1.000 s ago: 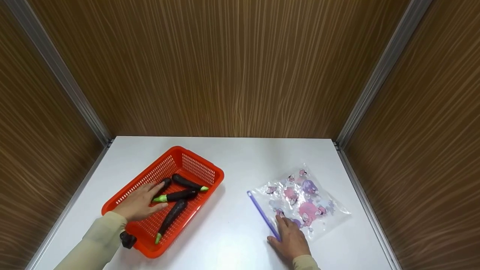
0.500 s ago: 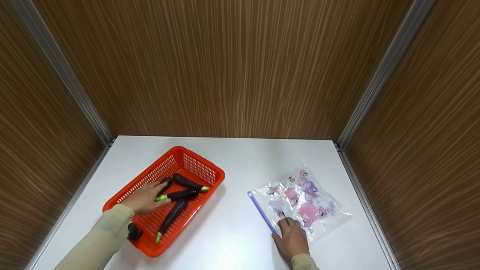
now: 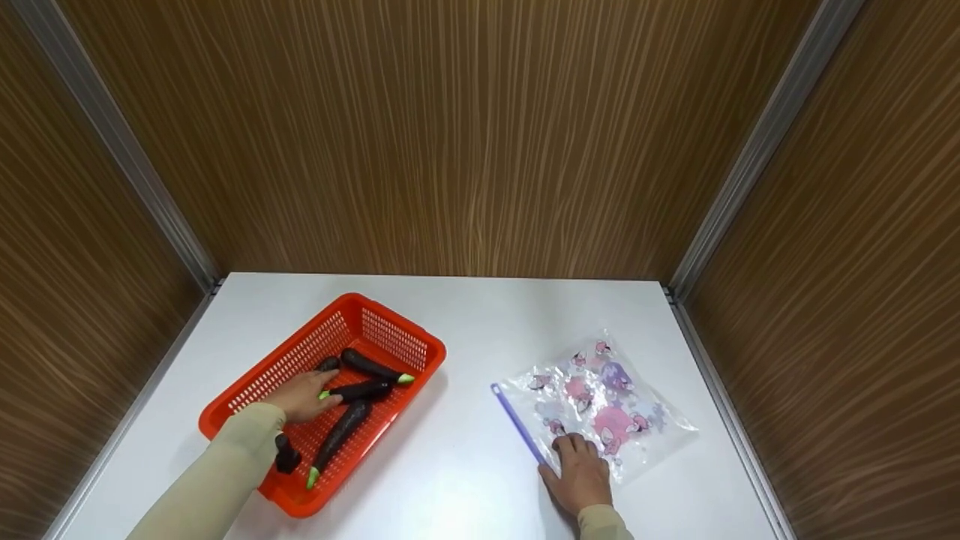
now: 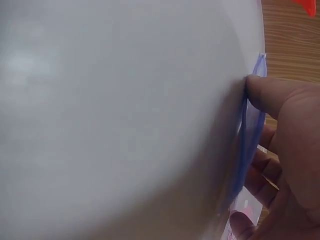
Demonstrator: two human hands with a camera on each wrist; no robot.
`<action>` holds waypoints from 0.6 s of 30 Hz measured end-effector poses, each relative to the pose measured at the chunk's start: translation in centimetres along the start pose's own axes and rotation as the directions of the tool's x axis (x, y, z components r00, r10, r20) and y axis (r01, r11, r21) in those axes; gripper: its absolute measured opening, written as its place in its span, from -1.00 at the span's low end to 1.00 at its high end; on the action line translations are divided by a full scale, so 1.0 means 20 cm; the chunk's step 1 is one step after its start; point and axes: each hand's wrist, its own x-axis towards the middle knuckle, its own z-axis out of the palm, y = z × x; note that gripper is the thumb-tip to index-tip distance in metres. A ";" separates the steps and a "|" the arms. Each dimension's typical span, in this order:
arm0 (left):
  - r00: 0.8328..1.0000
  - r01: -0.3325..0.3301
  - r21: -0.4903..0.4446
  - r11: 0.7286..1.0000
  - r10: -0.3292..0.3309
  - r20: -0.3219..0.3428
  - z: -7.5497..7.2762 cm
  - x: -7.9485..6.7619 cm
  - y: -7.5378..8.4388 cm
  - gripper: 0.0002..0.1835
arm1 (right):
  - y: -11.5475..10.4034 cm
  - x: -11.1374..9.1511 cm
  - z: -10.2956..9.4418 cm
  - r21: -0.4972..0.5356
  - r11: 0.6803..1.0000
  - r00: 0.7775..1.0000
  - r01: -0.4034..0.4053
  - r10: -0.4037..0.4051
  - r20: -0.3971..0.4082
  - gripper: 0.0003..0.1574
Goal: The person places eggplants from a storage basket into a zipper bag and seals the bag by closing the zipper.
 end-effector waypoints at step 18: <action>0.992 -0.041 0.100 0.994 0.053 -0.116 0.13 0.09 -0.10 -0.76 | -0.02 0.00 -0.02 0.003 0.999 0.997 -0.046 0.046 0.063 -0.50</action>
